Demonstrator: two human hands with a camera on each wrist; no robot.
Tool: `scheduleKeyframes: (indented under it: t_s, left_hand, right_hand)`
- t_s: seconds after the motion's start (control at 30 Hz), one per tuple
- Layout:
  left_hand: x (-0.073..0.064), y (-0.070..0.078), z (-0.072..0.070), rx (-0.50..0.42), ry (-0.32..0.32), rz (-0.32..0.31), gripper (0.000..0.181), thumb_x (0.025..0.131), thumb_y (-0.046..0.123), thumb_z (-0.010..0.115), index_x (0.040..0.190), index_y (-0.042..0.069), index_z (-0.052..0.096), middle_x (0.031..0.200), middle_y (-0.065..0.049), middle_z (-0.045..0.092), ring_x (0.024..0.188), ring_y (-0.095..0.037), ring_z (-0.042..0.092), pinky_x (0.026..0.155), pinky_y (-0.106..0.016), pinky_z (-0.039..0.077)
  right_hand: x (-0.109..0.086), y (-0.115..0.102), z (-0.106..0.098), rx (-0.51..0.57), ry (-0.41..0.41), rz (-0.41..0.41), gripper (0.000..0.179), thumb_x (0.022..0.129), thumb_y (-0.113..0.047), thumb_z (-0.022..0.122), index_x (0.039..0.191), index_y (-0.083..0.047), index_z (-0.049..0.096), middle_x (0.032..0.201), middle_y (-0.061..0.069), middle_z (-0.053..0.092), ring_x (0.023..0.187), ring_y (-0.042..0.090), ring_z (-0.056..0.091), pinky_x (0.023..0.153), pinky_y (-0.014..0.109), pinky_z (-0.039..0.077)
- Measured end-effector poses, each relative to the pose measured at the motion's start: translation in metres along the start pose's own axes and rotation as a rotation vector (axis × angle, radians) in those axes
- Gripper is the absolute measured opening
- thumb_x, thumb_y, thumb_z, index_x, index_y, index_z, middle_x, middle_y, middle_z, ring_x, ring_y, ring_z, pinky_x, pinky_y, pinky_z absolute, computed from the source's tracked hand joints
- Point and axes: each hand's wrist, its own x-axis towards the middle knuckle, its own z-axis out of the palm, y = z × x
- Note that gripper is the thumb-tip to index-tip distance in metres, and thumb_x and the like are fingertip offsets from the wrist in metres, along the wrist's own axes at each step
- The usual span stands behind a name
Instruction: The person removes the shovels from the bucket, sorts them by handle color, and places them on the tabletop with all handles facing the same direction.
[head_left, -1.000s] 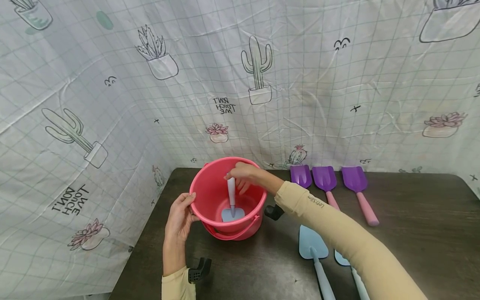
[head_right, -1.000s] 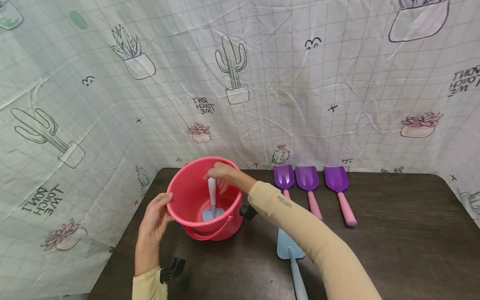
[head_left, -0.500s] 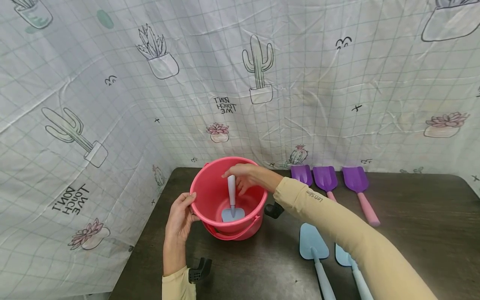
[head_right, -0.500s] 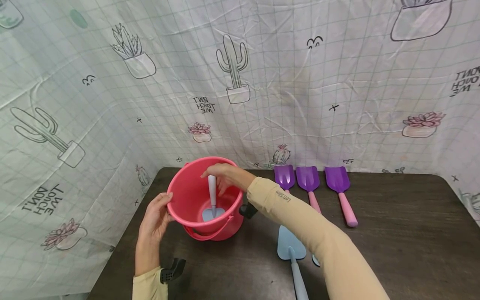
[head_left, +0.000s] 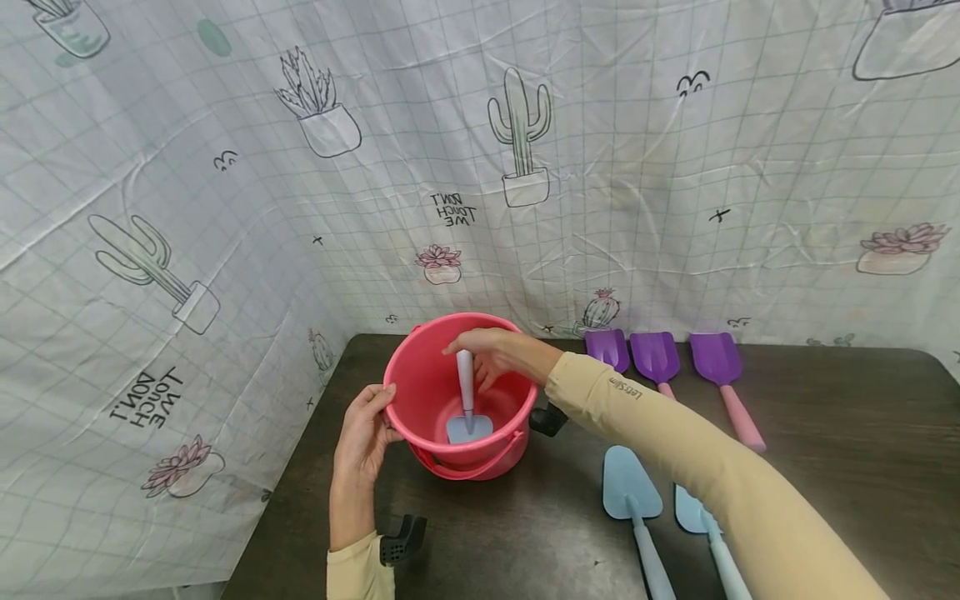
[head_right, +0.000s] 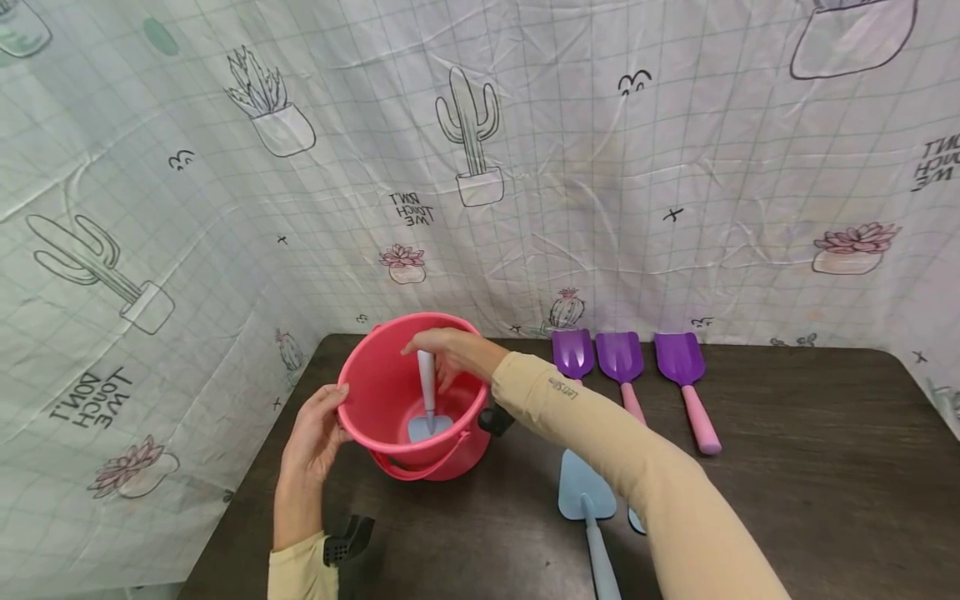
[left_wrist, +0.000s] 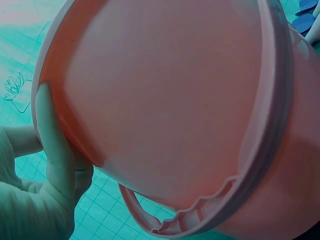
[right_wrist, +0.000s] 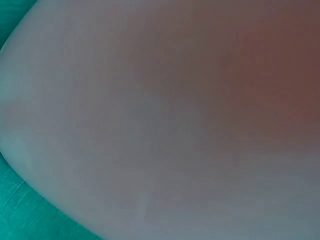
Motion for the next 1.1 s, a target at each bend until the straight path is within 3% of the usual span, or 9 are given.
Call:
scheduleKeyframes:
  t_s: [0.27,0.6,0.83,1.1]
  left_hand:
    - [0.0011,0.001,0.001,-0.002,0.0,-0.003,0.012,0.096,0.011,0.055,0.097,0.002,0.047,0.082,-0.016,0.062,0.063,-0.02,0.068,0.052,-0.034,0.056]
    - [0.0006,0.0009,0.0015,-0.011,-0.01,-0.006,0.013,0.096,0.011,0.056,0.098,0.002,0.047,0.079,-0.013,0.062,0.063,-0.019,0.068,0.05,-0.032,0.056]
    - [0.0005,0.0018,0.0013,-0.005,-0.016,-0.002,0.013,0.096,0.012,0.056,0.097,0.002,0.047,0.078,-0.013,0.061,0.06,-0.018,0.067,0.051,-0.032,0.056]
    - [0.0,0.0017,0.0007,-0.006,-0.014,-0.01,0.013,0.096,0.012,0.056,0.098,0.002,0.047,0.078,-0.013,0.062,0.061,-0.018,0.067,0.051,-0.032,0.056]
  right_hand:
    - [0.0019,0.0014,0.0008,-0.053,0.072,-0.038,0.063,0.088,-0.018,0.064,0.139,0.001,0.032,0.136,0.028,0.042,0.124,0.049,0.042,0.1,0.056,0.039]
    - [0.0024,0.0048,-0.002,-0.248,0.1,-0.211,0.029,0.085,-0.009,0.069,0.108,0.004,0.058,0.101,0.018,0.065,0.092,0.034,0.067,0.085,0.048,0.052]
    - [-0.0016,0.0068,0.0003,-0.356,0.099,-0.312,0.013,0.08,-0.005,0.072,0.086,0.004,0.065,0.084,0.014,0.068,0.079,0.03,0.069,0.074,0.043,0.057]
    - [-0.0037,0.0099,0.0003,-0.431,0.099,-0.389,0.011,0.078,-0.004,0.072,0.075,0.003,0.063,0.074,0.014,0.065,0.072,0.032,0.067,0.073,0.043,0.057]
